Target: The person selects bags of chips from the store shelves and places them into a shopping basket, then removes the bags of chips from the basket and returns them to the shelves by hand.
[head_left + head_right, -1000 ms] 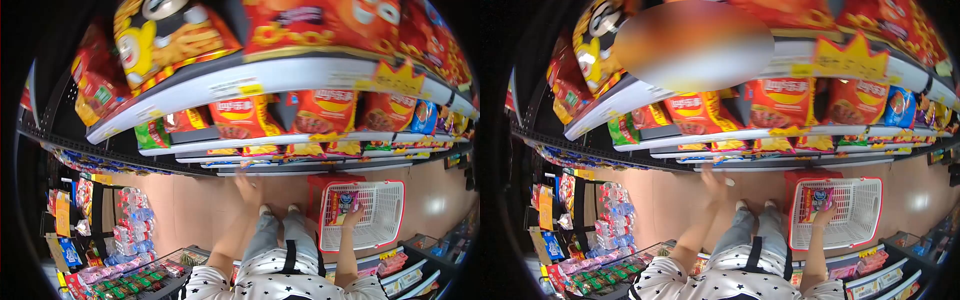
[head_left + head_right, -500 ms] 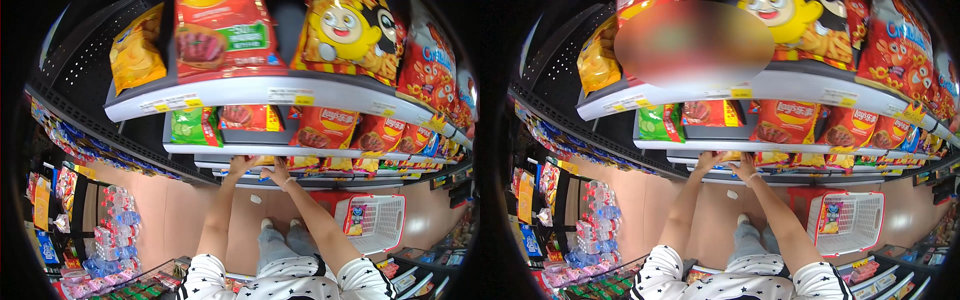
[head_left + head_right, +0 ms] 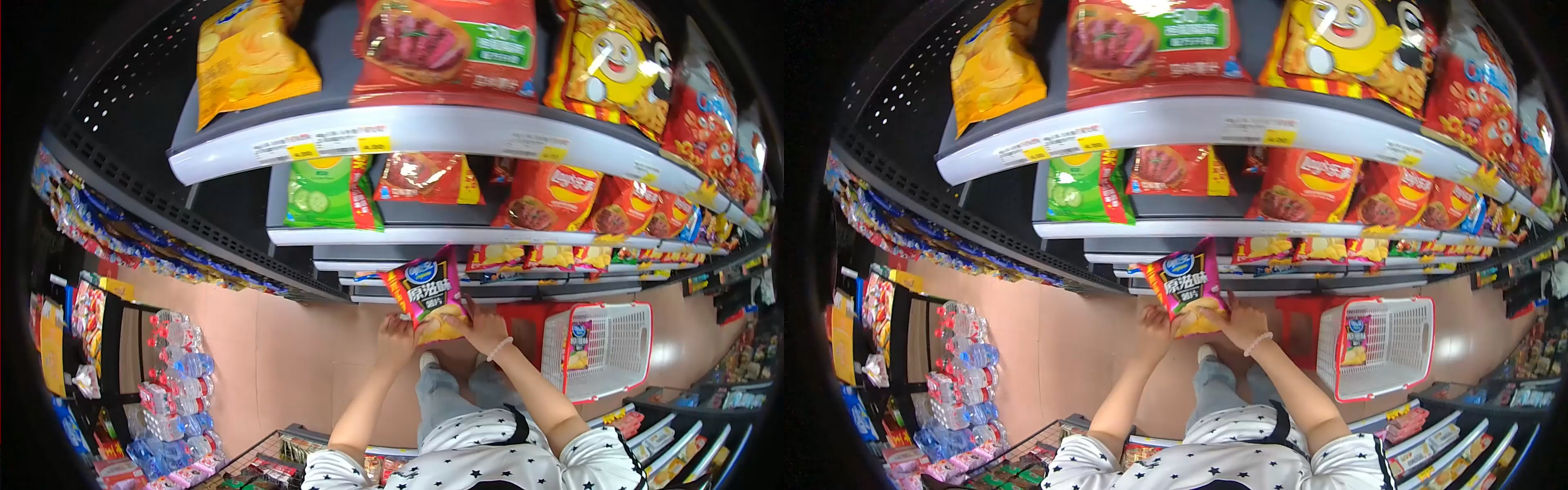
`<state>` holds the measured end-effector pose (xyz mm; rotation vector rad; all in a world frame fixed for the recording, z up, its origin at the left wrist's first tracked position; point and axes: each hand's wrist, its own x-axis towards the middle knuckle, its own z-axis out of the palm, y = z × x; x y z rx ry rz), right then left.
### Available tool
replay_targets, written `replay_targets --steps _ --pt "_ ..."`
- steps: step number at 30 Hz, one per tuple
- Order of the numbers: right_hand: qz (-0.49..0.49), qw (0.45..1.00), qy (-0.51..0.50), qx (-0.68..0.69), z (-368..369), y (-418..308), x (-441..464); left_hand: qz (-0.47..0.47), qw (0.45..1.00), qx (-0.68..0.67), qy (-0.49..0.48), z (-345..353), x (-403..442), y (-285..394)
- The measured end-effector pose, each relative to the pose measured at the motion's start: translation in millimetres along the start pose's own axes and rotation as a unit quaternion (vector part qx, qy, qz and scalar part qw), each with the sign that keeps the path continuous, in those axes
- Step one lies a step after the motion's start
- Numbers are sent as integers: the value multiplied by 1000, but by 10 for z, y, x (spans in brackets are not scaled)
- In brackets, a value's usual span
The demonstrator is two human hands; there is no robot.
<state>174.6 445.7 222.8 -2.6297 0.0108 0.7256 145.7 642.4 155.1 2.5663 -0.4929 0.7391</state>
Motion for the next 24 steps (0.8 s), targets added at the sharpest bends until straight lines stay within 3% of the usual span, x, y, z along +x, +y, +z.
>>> replay_targets --steps 5,7,10,12,17,19,22,24 --pt "-9 993 -78 86 21 342 -326 -17 994 -50 -100 -222 -216 567" --pt "-73 972 -10 225 209 688 -368 -16 987 -61 -148 -240 -199 804" --pt "-39 936 68 342 110 1102 -666 -2 979 -122 -162 -137 -114 1156" --pt "16 891 131 434 70 1447 -907 -99 932 -225 -267 -26 -44 1500" --pt "95 792 207 567 157 2613 -1597 -26 864 -367 -344 350 203 2472" --pt "150 736 257 608 101 3002 -1902 1 801 -424 -422 554 267 2886" --pt "199 715 311 594 107 3695 -2180 22 765 -469 -441 1094 102 3536" --pt "225 737 319 552 85 4176 -2225 -42 681 -519 -515 1476 4 3913"
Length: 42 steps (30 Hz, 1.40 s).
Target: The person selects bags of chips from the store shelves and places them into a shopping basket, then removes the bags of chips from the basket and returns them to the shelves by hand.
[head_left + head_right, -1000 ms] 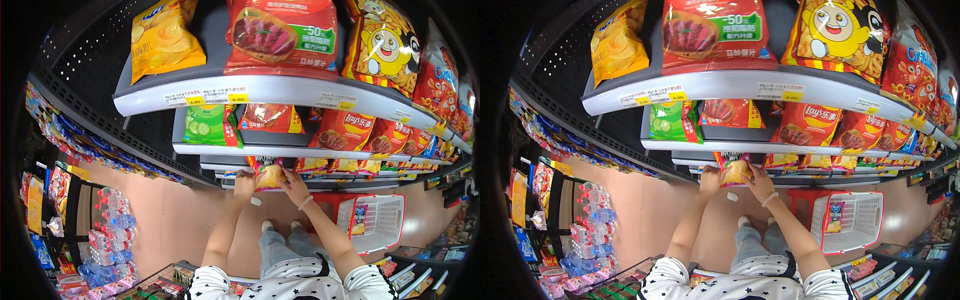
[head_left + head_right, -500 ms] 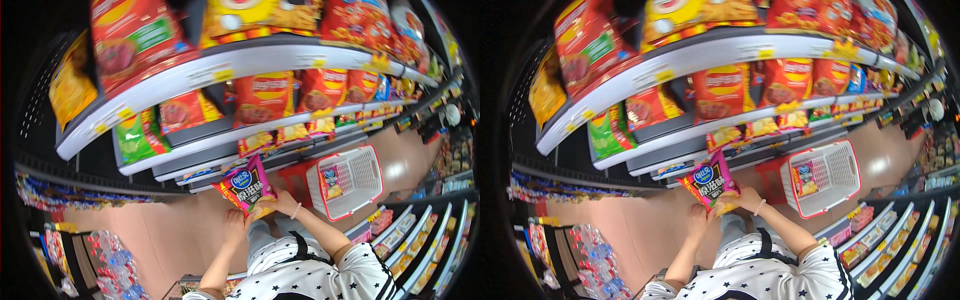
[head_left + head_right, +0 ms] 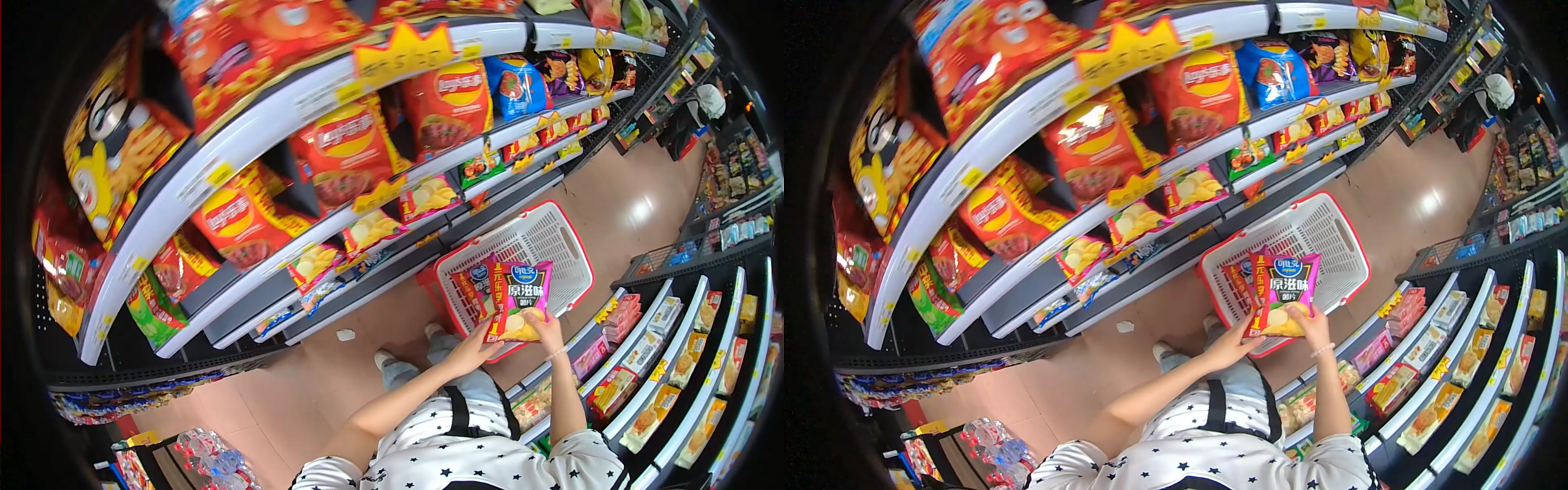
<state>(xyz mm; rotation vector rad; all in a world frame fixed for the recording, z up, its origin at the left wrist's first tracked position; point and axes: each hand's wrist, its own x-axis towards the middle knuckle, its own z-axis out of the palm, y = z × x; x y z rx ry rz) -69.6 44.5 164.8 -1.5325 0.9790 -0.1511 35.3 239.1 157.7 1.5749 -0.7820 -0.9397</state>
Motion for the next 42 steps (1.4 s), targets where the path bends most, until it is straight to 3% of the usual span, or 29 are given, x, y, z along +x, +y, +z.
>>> replay_targets --steps 3,5,9,13,15,16,18,19,20,21,22,24,26,28,30,32,34,35,37,39,41,42 --pt "-29 993 25 -113 -448 270 683 -71 993 91 -23 278 496 -247" --pt "12 933 96 -347 -610 318 1137 -95 990 102 -17 374 673 -344" --pt "41 907 54 -416 -651 443 1804 -106 990 88 9 312 678 -456" --pt "67 936 -56 -340 -663 1228 2410 -111 990 24 85 80 415 -336" --pt "76 907 -69 -409 -639 1370 2475 -145 979 -45 137 -22 229 -324" --pt "73 889 -73 -446 -628 1464 2498 -120 976 -74 167 -78 137 -366" --pt "40 847 61 -527 -541 1420 2383 -125 961 -100 225 -243 -15 -410" --pt "31 848 50 -527 -471 1403 2323 -124 947 -128 268 -325 -92 -432" --pt "-20 817 109 -566 -411 1414 2278 -89 931 -94 341 -409 -174 -587" --pt "-69 779 171 -599 -336 1343 2229 -154 901 -83 396 -552 -245 -591" --pt "-75 780 169 -598 -232 1277 2182 -217 866 -74 445 -740 -313 -608" --pt "-297 820 246 -422 122 997 1928 -124 813 -44 567 -1183 -445 -680" --pt "-316 903 124 -264 651 518 1614 -92 742 144 648 -1740 -660 -1037" --pt "-288 945 -26 -151 1305 32 1196 -156 681 225 679 -2210 -763 -1078" --pt "-358 913 -157 -118 2028 -386 875 -158 686 158 693 -2586 -801 -1247" --pt "-443 870 -206 -72 2701 -699 610 -158 687 89 704 -2866 -828 -1293" --pt "-344 891 -295 -39 3271 -788 469 -94 791 -84 599 -3027 -830 -1273" --pt "-347 889 -297 -43 3483 -731 450 -92 789 -88 601 -3038 -848 -1256" --pt "-145 921 -362 16 3873 -596 448 -111 808 -53 576 -3077 -829 -1206" --pt "-157 926 -342 15 3975 -573 347 -176 846 -16 502 -3162 -836 -1268" --pt "34 948 -309 67 3925 -506 235 -174 872 -22 458 -3153 -824 -1250" --pt "19 951 -300 75 3862 -368 206 -172 904 -29 389 -3139 -814 -1202"
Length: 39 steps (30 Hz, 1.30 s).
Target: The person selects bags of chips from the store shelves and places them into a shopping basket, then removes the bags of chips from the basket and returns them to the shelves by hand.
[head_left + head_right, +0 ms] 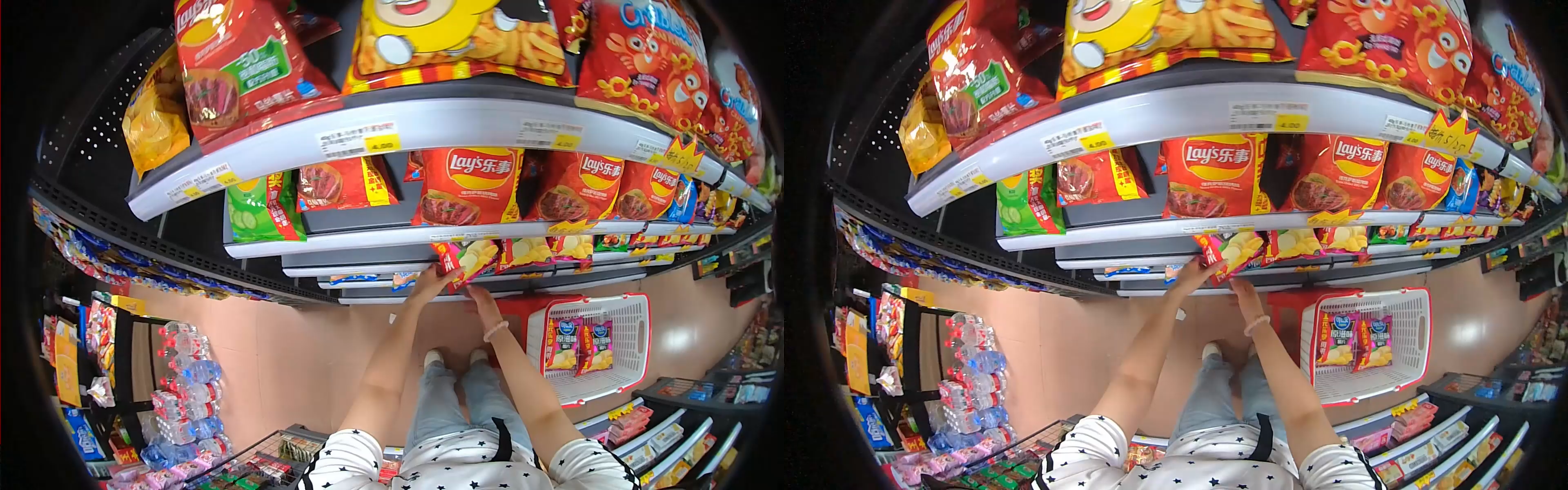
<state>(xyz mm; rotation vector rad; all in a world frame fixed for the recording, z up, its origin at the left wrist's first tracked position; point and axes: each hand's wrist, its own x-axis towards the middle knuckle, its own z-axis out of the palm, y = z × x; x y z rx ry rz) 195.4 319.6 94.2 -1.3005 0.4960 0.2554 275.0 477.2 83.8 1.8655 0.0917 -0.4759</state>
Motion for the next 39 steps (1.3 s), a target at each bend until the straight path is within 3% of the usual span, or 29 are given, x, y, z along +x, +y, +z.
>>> replay_targets --steps 1,3,5,6,9,10,11,13,15,17,18,19,23,25,27,29,30,32,35,37,39 --pt "-1 1000 7 -6 -87 97 -25 3 997 7 -76 16 -28 44" --pt "118 991 -6 -56 -302 236 -78 49 997 46 -42 61 -144 17" --pt "126 991 10 -33 -500 331 -172 49 999 20 11 26 -313 -1" --pt "132 991 19 -7 -586 366 -196 65 994 82 39 2 -393 -88" --pt "92 992 78 -17 -849 506 -185 38 998 40 41 -103 -821 -392" --pt "72 997 -4 31 -958 557 -195 47 998 14 48 -113 -1011 -515" --pt "73 997 9 38 -984 553 -247 63 997 11 36 -151 -1248 -508" --pt "9 989 -90 -119 -835 449 -351 48 997 54 2 -222 -1786 -267" --pt "0 969 -197 -152 -636 -13 -712 5 992 118 -47 -128 -2168 -251" --pt "57 929 -329 -161 -635 -289 -917 -8 987 142 -81 51 -2427 -246" --pt "81 922 -329 -186 -685 -281 -988 38 972 210 -95 184 -2538 -163" --pt "86 930 -312 -174 -783 -292 -1093 84 951 278 -108 324 -2593 -93" --pt "89 962 -241 -97 -1501 -470 -1489 152 923 306 -177 922 -2592 188" --pt "33 965 -212 -151 -2010 -594 -1644 253 907 275 -194 1267 -2451 621" --pt "23 973 -170 -152 -2507 -640 -1777 289 887 287 -219 1698 -2265 809" --pt "3 998 1 -69 -3117 -271 -1730 325 863 302 -241 2135 -2087 915" --pt "2 998 0 -64 -3285 -263 -1716 299 868 315 -243 2355 -1988 937" --pt "60 982 127 123 -3571 -226 -1646 268 871 333 -241 2631 -1825 1001" --pt "80 981 133 116 -3999 244 -1259 201 891 352 -204 2783 -1604 1142" --pt "100 977 140 122 -4135 780 -994 42 981 186 -41 2712 -1473 1214" --pt "76 962 210 -154 -4176 1293 -775 135 943 217 215 2521 -1080 823"
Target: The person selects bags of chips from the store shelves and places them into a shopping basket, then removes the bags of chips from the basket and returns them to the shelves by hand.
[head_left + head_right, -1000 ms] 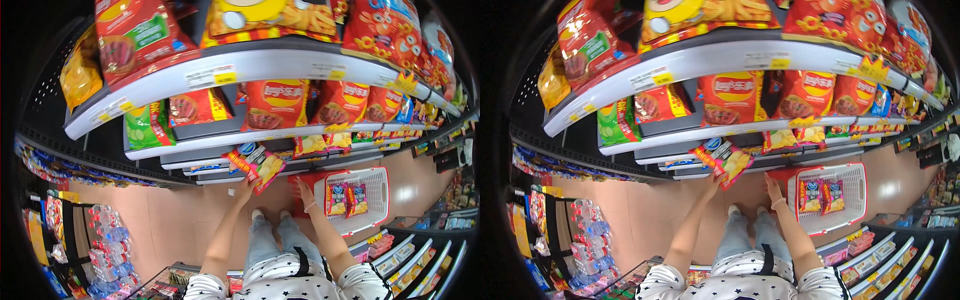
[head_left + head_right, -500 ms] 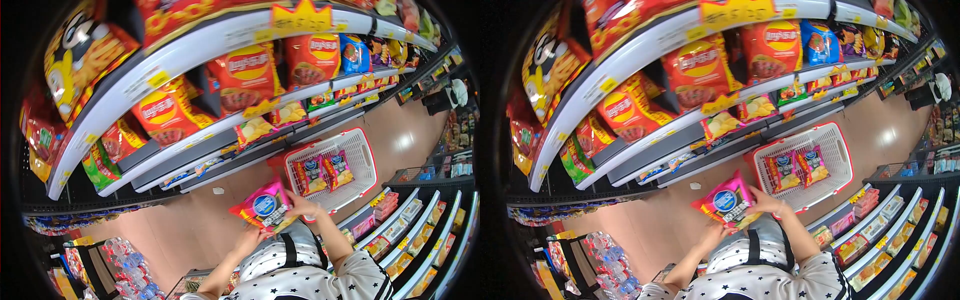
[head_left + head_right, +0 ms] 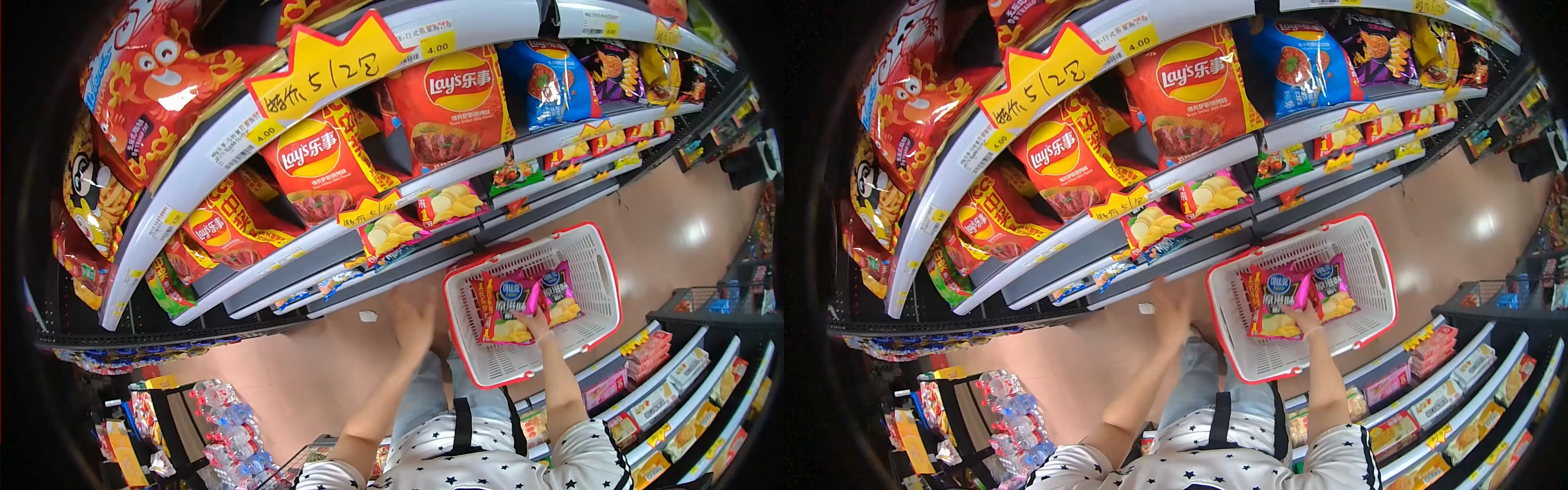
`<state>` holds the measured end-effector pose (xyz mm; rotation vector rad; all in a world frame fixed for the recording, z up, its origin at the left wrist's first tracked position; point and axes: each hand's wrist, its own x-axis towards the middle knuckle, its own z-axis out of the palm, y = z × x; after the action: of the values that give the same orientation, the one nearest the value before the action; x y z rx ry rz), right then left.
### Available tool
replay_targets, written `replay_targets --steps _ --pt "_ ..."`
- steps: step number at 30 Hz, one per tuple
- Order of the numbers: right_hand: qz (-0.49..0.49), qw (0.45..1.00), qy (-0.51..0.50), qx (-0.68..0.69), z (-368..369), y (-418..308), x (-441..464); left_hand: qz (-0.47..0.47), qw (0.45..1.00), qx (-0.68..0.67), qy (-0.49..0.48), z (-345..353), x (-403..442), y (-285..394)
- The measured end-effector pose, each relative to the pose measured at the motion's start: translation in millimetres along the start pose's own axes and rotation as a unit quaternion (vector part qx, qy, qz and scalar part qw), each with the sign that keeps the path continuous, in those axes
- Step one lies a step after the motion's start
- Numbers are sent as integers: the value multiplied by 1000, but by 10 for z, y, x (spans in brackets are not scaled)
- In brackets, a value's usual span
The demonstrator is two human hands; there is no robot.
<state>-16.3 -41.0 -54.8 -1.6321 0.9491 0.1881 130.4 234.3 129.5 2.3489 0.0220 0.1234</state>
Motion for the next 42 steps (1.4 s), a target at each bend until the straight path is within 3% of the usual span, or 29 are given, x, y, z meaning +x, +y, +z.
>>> replay_targets --steps 1,2,4,6,8,11,12,14,17,20,21,25,26,28,29,31,35,37,42 --pt "18 998 -26 61 -31 -978 -562 -20 999 -15 44 -75 216 -92" --pt "15 997 -32 64 28 -793 -429 -41 995 -32 88 -164 477 -168" --pt "-71 994 68 -54 141 -309 -169 -28 992 0 124 -261 930 -434" --pt "-93 989 78 -89 130 -457 -341 -74 996 -26 40 -335 1339 -624" --pt "-138 976 116 -119 122 -559 -501 -182 975 -47 -119 -479 1655 -406" --pt "-199 954 156 -159 144 -545 -627 -110 971 -114 -181 337 2035 -1612" --pt "-230 934 189 -198 163 -556 -644 -105 942 -222 -229 193 1992 -1253" --pt "-218 950 182 -130 199 -759 -748 -124 984 -69 -111 -178 1758 -535" --pt "-239 936 223 -131 302 -946 -813 -146 969 -80 -182 -258 1776 -592" --pt "-276 932 199 -123 574 -1428 -926 -87 983 -87 -140 -437 1582 -570" --pt "-278 946 149 -69 715 -1622 -987 -40 990 -91 -99 -425 1497 -692" --pt "-280 955 -11 92 1402 -2104 -1097 -42 982 -139 -118 -816 1035 -818" --pt "-281 956 -10 87 1560 -2181 -1122 -52 983 -127 -123 -931 907 -857" --pt "-233 955 -116 143 1831 -2310 -1177 -53 986 -90 -127 -1084 647 -1027" --pt "-233 956 -111 137 1925 -2366 -1240 -43 989 -65 -126 -1144 505 -1125" --pt "-125 949 -263 118 2038 -2456 -1425 -30 992 -82 -90 -1314 189 -1190" --pt "-50 950 -308 9 2149 -2532 -1869 -29 986 -75 -146 -1339 -433 -1640" --pt "-124 946 -296 45 2255 -2061 -1789 -37 977 -104 -184 -1446 -592 -1607" --pt "-57 953 -274 113 2021 -1965 -2036 56 979 -11 -195 -1580 -702 -1327"
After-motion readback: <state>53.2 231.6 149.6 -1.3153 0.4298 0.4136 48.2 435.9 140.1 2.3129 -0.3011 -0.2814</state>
